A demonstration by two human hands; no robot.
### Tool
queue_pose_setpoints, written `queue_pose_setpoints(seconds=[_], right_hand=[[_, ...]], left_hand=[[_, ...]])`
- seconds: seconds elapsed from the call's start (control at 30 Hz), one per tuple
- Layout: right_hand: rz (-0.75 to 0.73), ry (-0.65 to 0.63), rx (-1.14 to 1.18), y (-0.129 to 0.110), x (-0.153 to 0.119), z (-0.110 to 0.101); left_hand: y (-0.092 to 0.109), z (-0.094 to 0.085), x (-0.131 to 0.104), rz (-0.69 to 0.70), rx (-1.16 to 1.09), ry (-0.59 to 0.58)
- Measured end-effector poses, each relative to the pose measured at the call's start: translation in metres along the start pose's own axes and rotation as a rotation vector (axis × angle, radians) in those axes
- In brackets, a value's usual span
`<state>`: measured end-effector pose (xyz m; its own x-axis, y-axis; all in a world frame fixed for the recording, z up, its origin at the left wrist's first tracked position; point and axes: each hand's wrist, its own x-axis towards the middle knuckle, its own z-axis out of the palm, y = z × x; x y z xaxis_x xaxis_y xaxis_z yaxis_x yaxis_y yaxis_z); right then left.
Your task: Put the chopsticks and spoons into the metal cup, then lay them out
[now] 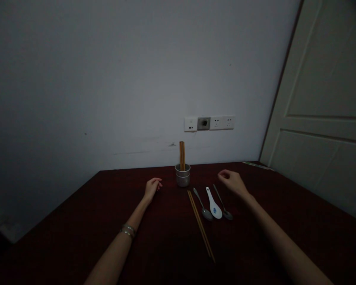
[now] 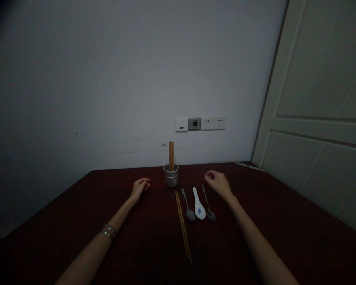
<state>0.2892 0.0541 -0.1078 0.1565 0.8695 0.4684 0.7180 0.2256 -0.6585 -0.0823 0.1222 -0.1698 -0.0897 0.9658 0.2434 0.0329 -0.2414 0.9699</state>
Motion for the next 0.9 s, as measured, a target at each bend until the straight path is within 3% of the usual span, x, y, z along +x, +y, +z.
queue_pose_setpoints(seconds=[0.17, 0.3, 0.6, 0.9], right_hand=[[-0.119, -0.197, -0.195, -0.064, -0.016, 0.014], [-0.092, -0.408, -0.216, -0.092, -0.034, 0.038], [-0.012, -0.548, -0.494, -0.111, -0.046, 0.065], [0.028, -0.631, -0.573, -0.112, -0.041, 0.083]], left_hand=[[0.001, 0.0, 0.0, 0.002, 0.012, -0.005], [0.001, 0.0, 0.0, -0.003, 0.042, -0.031], [-0.002, -0.002, 0.001, 0.013, 0.041, -0.058], [0.004, 0.0, -0.002, -0.01, 0.042, -0.042]])
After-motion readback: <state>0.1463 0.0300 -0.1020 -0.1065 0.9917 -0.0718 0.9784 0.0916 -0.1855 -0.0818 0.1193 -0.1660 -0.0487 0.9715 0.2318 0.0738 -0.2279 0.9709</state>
